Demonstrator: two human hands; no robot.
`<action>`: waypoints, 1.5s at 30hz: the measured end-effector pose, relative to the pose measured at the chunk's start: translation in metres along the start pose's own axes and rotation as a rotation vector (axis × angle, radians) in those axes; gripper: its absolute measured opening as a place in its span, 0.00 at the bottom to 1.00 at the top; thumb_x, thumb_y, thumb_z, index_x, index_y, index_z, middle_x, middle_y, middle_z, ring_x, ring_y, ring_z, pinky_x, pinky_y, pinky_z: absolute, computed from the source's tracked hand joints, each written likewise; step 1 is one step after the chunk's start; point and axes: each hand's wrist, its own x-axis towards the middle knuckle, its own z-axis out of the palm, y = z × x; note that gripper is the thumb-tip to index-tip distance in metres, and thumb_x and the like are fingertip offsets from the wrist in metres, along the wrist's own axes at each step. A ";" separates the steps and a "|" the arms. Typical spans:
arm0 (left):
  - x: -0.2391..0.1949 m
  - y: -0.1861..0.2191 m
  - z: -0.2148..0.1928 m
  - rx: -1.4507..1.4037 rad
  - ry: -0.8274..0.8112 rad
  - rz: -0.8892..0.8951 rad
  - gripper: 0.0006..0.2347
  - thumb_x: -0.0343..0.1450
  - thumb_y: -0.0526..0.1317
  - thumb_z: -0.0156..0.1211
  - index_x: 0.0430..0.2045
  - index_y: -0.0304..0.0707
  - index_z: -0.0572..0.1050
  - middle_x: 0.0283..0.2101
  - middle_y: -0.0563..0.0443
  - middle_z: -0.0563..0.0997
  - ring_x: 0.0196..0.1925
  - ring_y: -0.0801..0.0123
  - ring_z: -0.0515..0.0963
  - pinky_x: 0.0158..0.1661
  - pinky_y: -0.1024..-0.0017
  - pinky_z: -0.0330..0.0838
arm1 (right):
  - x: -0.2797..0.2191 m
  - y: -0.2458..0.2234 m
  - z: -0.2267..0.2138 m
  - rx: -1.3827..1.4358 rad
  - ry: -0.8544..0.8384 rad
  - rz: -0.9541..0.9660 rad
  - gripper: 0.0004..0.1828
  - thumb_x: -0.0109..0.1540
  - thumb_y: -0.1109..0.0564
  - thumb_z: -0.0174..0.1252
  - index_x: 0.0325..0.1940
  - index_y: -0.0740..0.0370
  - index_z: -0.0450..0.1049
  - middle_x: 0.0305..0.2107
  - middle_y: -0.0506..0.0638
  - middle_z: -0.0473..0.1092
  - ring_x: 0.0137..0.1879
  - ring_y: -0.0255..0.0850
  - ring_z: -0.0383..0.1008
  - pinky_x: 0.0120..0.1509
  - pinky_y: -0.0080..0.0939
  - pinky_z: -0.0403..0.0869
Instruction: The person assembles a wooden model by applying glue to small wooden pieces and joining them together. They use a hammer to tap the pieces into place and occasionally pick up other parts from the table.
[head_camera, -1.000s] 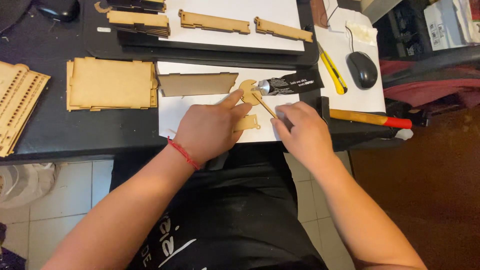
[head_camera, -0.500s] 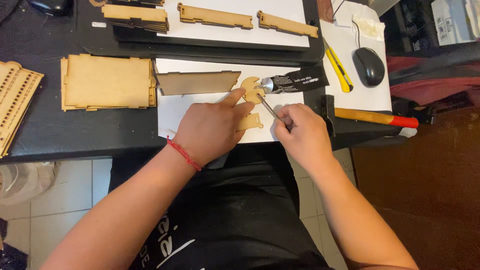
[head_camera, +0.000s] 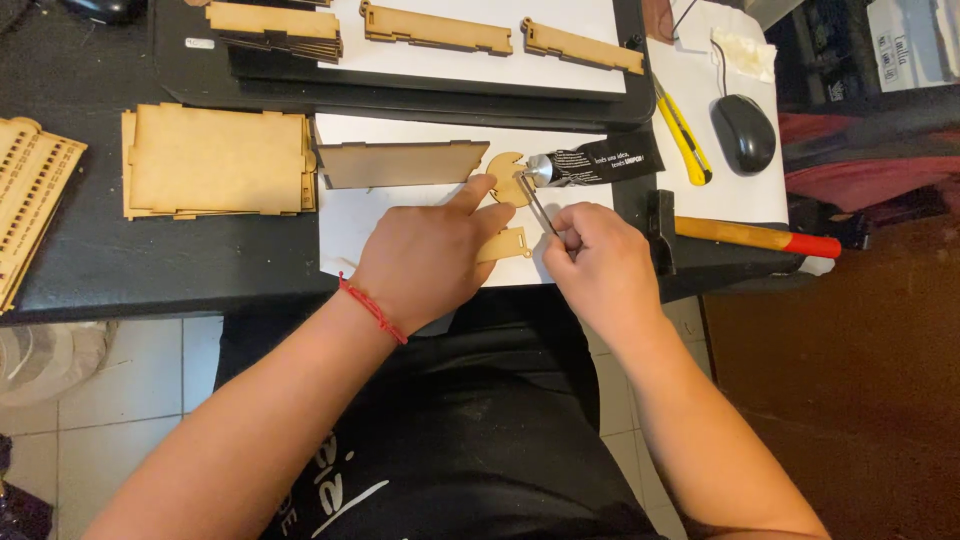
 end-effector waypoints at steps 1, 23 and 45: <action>0.000 0.000 0.000 0.000 0.001 -0.001 0.18 0.66 0.43 0.57 0.52 0.55 0.75 0.65 0.49 0.68 0.37 0.41 0.84 0.35 0.47 0.78 | 0.000 -0.002 -0.001 0.000 -0.001 -0.001 0.05 0.55 0.59 0.63 0.35 0.59 0.76 0.21 0.50 0.67 0.29 0.47 0.74 0.35 0.43 0.74; -0.001 -0.001 0.007 0.023 0.053 -0.007 0.18 0.65 0.44 0.59 0.51 0.55 0.75 0.65 0.53 0.69 0.38 0.44 0.84 0.35 0.48 0.79 | 0.001 -0.002 -0.002 -0.041 0.157 -0.175 0.06 0.56 0.63 0.63 0.36 0.59 0.75 0.22 0.49 0.66 0.29 0.47 0.72 0.35 0.43 0.74; -0.006 -0.001 0.006 -0.061 0.071 -0.012 0.19 0.64 0.47 0.59 0.51 0.56 0.75 0.63 0.58 0.72 0.46 0.50 0.82 0.39 0.51 0.78 | 0.000 -0.003 -0.015 -0.146 0.142 -0.292 0.03 0.59 0.59 0.64 0.36 0.55 0.76 0.24 0.46 0.71 0.34 0.46 0.76 0.40 0.42 0.76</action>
